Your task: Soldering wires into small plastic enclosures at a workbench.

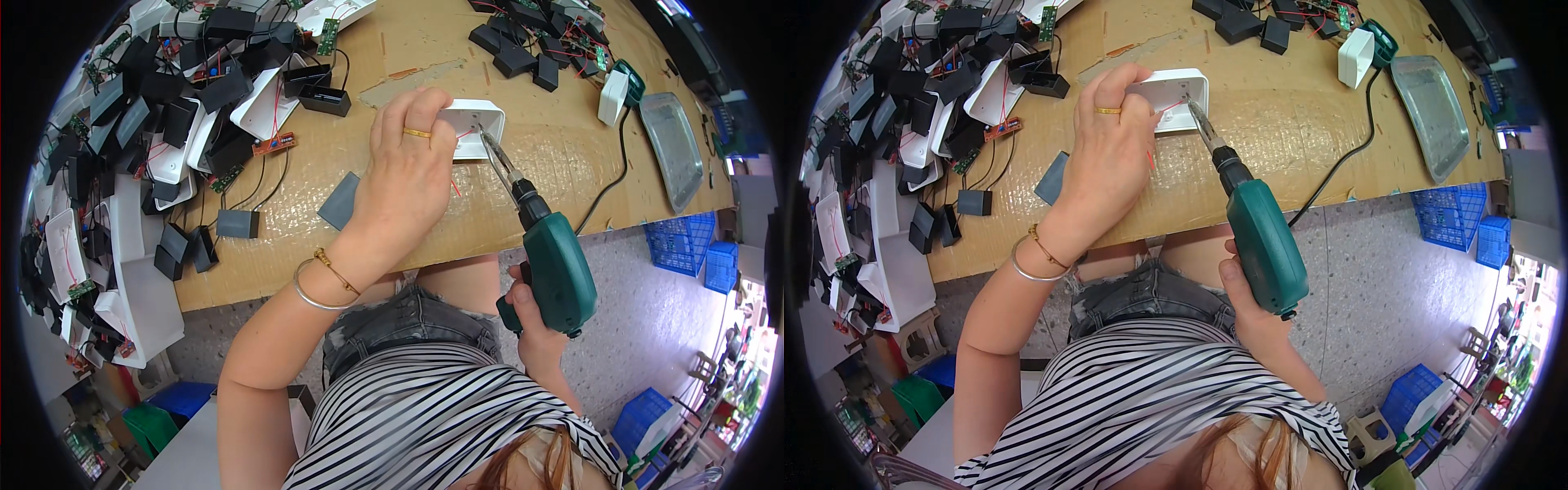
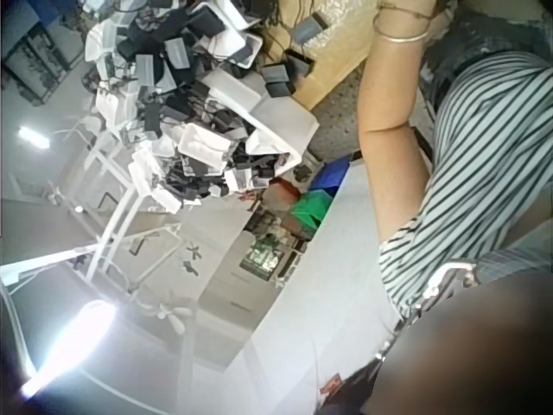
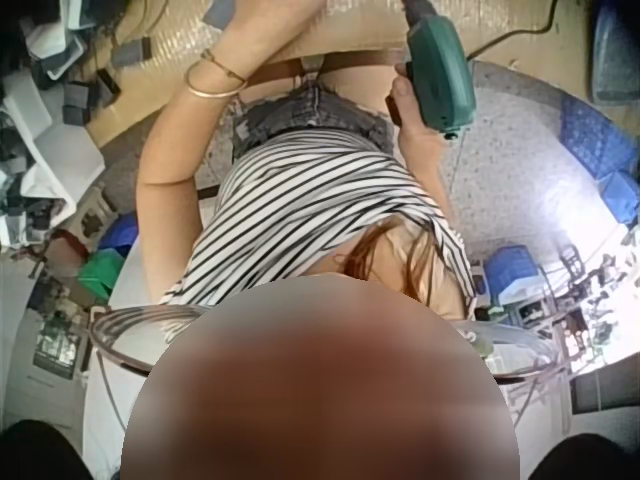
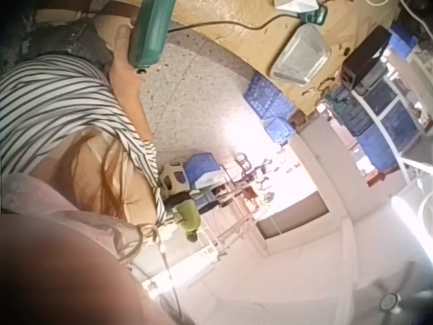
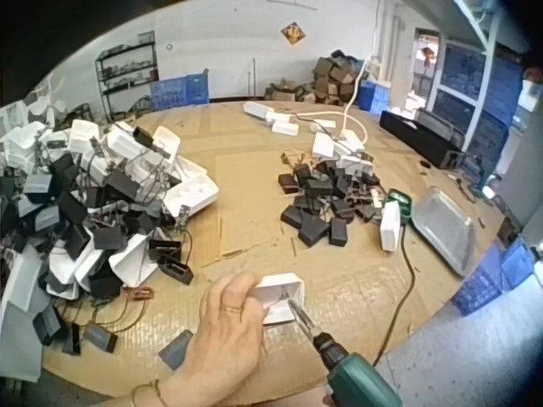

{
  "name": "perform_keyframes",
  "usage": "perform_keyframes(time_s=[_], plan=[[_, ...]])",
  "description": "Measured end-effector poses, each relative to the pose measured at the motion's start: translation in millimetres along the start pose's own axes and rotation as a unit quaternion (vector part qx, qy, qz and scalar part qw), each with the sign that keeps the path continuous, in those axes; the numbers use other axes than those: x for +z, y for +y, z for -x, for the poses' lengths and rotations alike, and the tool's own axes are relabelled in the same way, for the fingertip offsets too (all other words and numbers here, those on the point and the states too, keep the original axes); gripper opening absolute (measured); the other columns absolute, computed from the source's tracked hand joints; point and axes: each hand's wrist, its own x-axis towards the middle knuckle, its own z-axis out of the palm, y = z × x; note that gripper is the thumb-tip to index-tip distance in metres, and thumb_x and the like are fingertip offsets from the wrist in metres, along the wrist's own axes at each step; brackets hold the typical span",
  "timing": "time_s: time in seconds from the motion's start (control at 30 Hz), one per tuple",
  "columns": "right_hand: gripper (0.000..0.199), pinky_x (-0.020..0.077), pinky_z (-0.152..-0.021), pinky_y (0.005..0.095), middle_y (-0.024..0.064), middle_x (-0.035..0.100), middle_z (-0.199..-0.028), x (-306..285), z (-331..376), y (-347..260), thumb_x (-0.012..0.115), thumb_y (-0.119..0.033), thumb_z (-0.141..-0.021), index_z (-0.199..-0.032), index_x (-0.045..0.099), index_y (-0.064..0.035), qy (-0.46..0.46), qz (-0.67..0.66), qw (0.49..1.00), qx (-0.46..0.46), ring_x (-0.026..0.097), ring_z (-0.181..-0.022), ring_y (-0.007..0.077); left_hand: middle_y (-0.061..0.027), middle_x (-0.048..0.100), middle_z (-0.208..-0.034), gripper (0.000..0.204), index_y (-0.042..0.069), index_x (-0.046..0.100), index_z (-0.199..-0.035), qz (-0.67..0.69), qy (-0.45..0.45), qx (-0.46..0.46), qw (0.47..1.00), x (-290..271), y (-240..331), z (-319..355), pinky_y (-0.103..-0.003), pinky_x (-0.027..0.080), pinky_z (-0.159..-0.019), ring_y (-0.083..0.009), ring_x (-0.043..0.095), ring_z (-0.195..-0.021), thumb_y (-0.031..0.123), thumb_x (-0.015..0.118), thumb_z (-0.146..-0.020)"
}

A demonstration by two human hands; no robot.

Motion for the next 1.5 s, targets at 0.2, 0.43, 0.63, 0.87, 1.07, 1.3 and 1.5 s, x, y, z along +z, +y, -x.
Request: perform_keyframes(time_s=[0.2, 0.43, 0.63, 0.87, 1.07, 1.3, 1.5], plan=[[0.035, 0.0431, -0.082, 0.028, 0.0069, 0.058, -0.103, 0.0, 1.0, -1.4, 0.062, -0.011, -0.083, -0.116, 0.051, -0.003, -0.001, -0.002, 1.0, 0.01, 0.054, -0.094, 0.0136, -0.0139, 0.041, -0.113, 0.012, -0.001, 0.046, -0.08, 0.019, 0.006, -0.007, 1.0, 0.7, 0.0, 0.2, -0.043, 0.033, -0.095, -0.032, 0.038, -0.112, 0.005, 0.051, -0.071], [0.036, 0.0429, -0.082, 0.0283, 0.0075, 0.058, -0.104, -0.6, 1.0, 0.6, 0.062, -0.012, -0.083, -0.116, 0.051, -0.0026, -0.009, -0.01, 1.0, 0.005, 0.054, -0.095, 0.0139, -0.0135, 0.042, -0.113, 0.012, -0.001, 0.047, -0.081, 0.005, 0.012, 0.002, 1.0, 0.7, 0.0, 0.3, -0.043, 0.033, -0.095, -0.0314, 0.038, -0.111, 0.005, 0.051, -0.071], [0.035, 0.0439, -0.079, 0.0274, 0.0071, 0.059, -0.102, 1.5, 0.7, -1.0, 0.063, -0.012, -0.082, -0.114, 0.053, -0.0024, 0.0, -0.008, 1.0, -0.005, 0.055, -0.091, 0.0131, -0.0137, 0.042, -0.113, 0.012, -0.002, 0.046, -0.08, 0.009, 0.01, -0.004, 1.0, 0.6, 0.7, -0.2, -0.043, 0.033, -0.095, -0.0315, 0.038, -0.111, 0.004, 0.051, -0.071], [0.034, 0.0444, -0.077, 0.026, 0.0064, 0.06, -0.1, 3.2, -0.5, -2.4, 0.064, -0.012, -0.082, -0.112, 0.054, -0.0025, 0.005, 0.004, 1.0, -0.002, 0.055, -0.088, 0.0118, -0.0133, 0.042, -0.114, 0.012, -0.002, 0.047, -0.079, 0.003, 0.004, -0.009, 1.0, 0.7, 1.1, 0.0, -0.043, 0.033, -0.095, -0.0314, 0.039, -0.111, 0.004, 0.051, -0.07], [0.034, 0.0443, -0.075, 0.0256, 0.0058, 0.06, -0.099, 4.1, -1.3, -1.4, 0.066, -0.013, -0.081, -0.111, 0.055, -0.0025, 0.008, 0.005, 1.0, -0.014, 0.055, -0.087, 0.0115, -0.0128, 0.043, -0.113, 0.011, -0.002, 0.047, -0.079, 0.006, 0.013, -0.007, 1.0, 1.8, 0.7, -0.2, -0.043, 0.033, -0.095, -0.0311, 0.039, -0.111, 0.004, 0.051, -0.07], [0.033, 0.0444, -0.074, 0.0253, 0.0054, 0.061, -0.098, 5.1, -1.9, -3.1, 0.066, -0.012, -0.08, -0.11, 0.056, -0.0021, 0.013, 0.002, 1.0, -0.011, 0.055, -0.084, 0.0111, -0.0127, 0.043, -0.113, 0.011, -0.001, 0.048, -0.08, 0.003, 0.006, -0.012, 1.0, 0.8, 0.6, -0.8, -0.043, 0.034, -0.094, -0.0309, 0.039, -0.111, 0.005, 0.051, -0.071], [0.035, 0.0457, -0.07, 0.0257, 0.007, 0.06, -0.097, 5.7, -3.1, -0.3, 0.065, -0.012, -0.081, -0.112, 0.053, -0.001, 0.013, 0.02, 0.999, -0.03, 0.055, -0.078, 0.0112, -0.013, 0.043, -0.114, 0.013, -0.002, 0.048, -0.082, 0.001, 0.012, -0.011, 1.0, 2.0, 0.0, -0.2, -0.043, 0.034, -0.094, -0.0309, 0.04, -0.109, 0.005, 0.051, -0.071]])
